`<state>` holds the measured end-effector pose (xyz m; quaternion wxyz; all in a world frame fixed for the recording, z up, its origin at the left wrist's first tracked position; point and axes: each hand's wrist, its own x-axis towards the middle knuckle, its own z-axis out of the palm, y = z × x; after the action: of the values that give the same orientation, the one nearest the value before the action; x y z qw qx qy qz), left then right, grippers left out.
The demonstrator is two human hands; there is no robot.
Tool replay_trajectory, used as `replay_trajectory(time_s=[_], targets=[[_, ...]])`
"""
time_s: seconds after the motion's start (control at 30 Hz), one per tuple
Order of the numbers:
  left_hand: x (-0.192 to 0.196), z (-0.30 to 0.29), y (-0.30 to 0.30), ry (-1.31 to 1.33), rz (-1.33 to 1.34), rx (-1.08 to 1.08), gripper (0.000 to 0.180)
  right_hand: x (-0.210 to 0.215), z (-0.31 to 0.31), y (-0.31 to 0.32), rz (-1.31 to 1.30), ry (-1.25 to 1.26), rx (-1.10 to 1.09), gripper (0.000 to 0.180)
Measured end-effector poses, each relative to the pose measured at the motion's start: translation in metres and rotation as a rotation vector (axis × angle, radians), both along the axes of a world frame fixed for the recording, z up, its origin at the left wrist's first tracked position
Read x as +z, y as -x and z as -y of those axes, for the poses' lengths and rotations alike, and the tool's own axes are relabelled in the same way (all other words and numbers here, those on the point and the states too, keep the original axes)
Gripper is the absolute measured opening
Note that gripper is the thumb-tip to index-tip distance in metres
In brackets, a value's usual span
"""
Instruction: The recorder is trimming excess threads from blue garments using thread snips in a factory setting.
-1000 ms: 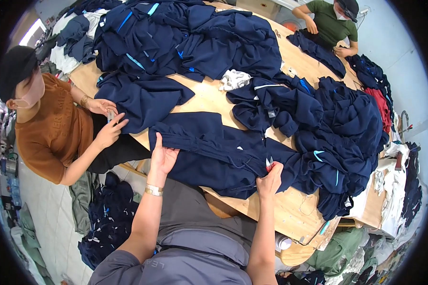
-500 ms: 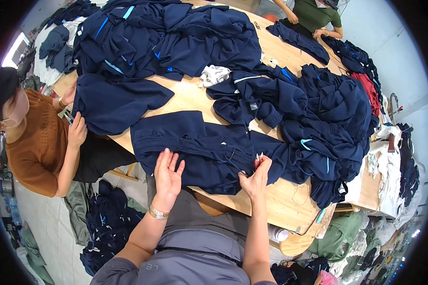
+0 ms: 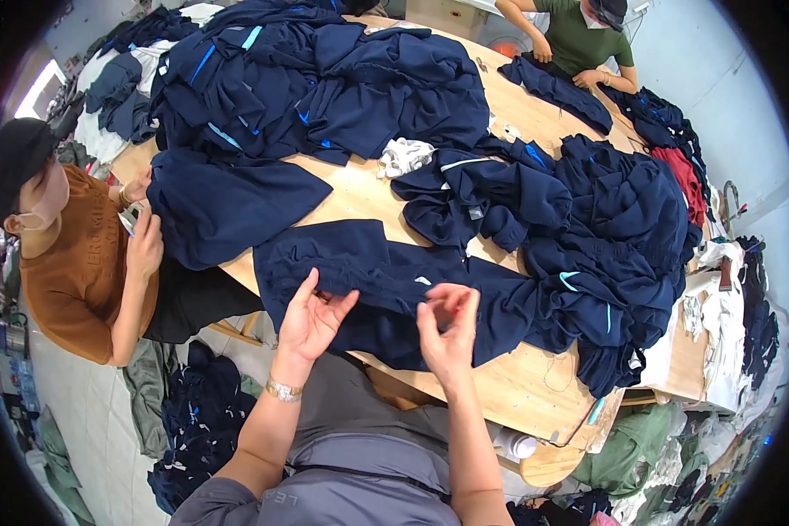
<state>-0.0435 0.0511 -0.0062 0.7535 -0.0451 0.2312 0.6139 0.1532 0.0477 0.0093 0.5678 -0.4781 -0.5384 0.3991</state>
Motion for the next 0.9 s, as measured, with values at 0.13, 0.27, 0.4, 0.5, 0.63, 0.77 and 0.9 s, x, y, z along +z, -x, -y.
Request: replay_trajectory(time_s=[0.13,0.27,0.4,0.5,0.63,0.77,0.9], targets=[[0.020,0.015,-0.016,-0.042,0.048,-0.053,0.022,0.010,-0.007,0.036,-0.146,0.034,0.173,0.030],[0.006,0.024,-0.020,-0.028,-0.029,-0.051,0.010,0.017,-0.009,0.055,0.212,-0.077,0.138,0.035],[0.014,0.021,-0.028,0.056,-0.133,0.012,0.012,0.015,-0.001,0.058,0.412,-0.117,0.130,0.025],[0.006,0.019,-0.024,0.067,-0.155,0.017,0.023,0.023,0.012,0.057,0.392,-0.123,0.163,0.024],[0.015,0.017,-0.027,0.101,-0.128,0.101,0.029,0.029,0.032,0.048,0.323,0.047,0.489,0.032],[0.017,0.018,-0.023,0.124,-0.171,0.079,0.036,0.036,0.028,0.041,0.080,0.218,0.649,0.034],[0.013,0.024,-0.020,-0.023,-0.179,0.041,0.033,0.024,0.008,0.047,0.093,0.070,0.289,0.028]])
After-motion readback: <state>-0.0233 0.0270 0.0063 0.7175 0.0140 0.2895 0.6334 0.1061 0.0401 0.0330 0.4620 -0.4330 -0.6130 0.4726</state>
